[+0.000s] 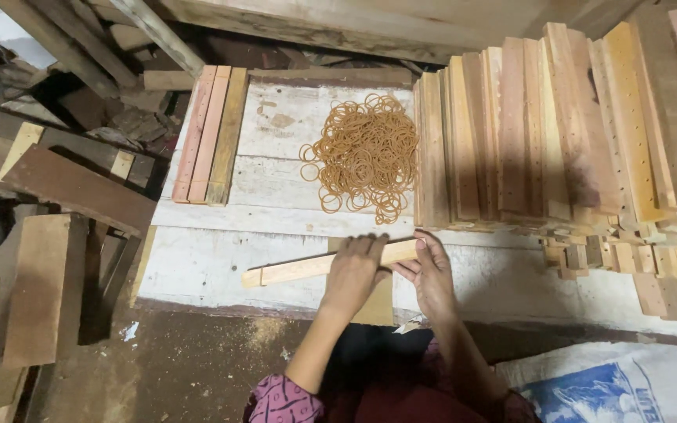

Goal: Wrapping rubber bands around individual wooden slats in a workshop environment

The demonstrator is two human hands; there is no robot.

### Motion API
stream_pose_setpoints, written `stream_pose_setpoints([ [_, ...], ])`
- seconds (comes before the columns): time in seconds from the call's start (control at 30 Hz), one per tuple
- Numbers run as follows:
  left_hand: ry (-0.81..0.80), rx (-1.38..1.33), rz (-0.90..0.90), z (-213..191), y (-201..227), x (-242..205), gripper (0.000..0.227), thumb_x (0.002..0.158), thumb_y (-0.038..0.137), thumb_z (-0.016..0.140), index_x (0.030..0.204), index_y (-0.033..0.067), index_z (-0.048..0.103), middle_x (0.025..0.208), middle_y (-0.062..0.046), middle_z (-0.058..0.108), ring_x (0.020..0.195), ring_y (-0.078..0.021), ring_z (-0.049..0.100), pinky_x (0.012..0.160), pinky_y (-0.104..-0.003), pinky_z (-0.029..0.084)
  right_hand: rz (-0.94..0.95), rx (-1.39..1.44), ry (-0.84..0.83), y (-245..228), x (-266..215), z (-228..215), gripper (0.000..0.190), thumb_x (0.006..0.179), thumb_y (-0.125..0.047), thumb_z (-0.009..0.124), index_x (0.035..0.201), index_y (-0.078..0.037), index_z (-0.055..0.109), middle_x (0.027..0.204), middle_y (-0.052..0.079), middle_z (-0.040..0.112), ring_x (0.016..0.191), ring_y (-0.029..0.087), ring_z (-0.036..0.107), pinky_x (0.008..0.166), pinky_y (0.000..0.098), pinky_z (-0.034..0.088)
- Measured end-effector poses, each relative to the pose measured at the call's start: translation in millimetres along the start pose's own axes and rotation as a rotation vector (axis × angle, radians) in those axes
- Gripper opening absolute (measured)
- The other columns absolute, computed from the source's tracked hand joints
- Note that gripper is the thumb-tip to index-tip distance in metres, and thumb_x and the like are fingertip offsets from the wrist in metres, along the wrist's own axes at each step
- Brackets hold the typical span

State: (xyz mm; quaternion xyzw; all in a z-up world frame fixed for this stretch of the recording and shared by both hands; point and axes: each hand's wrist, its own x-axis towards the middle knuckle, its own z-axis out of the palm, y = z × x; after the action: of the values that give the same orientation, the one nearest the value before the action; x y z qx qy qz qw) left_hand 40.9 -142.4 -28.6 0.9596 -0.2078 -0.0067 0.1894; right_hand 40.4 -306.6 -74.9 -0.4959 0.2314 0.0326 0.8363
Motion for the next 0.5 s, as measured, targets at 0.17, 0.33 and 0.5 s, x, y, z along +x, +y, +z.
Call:
stream_pose_setpoints([
  [0.17, 0.060, 0.045, 0.084, 25, -4, 17, 0.061, 0.083, 0.032, 0.079, 0.135, 0.0084, 0.058, 0.109, -0.014, 0.071, 0.109, -0.0295, 0.067, 0.103, -0.042, 0.047, -0.013, -0.041, -0.037, -2, 1, 1, 0.037, 0.107, -0.027, 0.051, 0.142, -0.015, 0.050, 0.114, 0.013, 0.056, 0.111, 0.043, 0.068, 0.102, 0.0588, 0.051],
  [0.33, 0.030, -0.013, 0.100, 18, -7, 20, 0.050, 0.087, 0.025, 0.076, 0.130, 0.0063, 0.062, 0.102, -0.015, 0.073, 0.105, -0.0301, 0.069, 0.097, -0.040, 0.052, -0.007, -0.060, -0.082, -3, 0, 4, 0.040, 0.108, -0.025, 0.047, 0.146, -0.014, 0.046, 0.115, 0.011, 0.052, 0.112, 0.040, 0.068, 0.104, 0.0573, 0.049],
  [0.5, 0.042, -0.110, 0.119, 7, -5, 17, 0.047, 0.090, 0.021, 0.073, 0.131, 0.0010, 0.061, 0.103, -0.020, 0.072, 0.106, -0.0341, 0.069, 0.100, -0.042, 0.050, -0.053, -0.191, -0.045, -13, -7, 9, 0.039, 0.109, -0.024, 0.043, 0.146, -0.009, 0.046, 0.115, 0.016, 0.053, 0.106, 0.039, 0.071, 0.097, 0.0496, 0.056],
])
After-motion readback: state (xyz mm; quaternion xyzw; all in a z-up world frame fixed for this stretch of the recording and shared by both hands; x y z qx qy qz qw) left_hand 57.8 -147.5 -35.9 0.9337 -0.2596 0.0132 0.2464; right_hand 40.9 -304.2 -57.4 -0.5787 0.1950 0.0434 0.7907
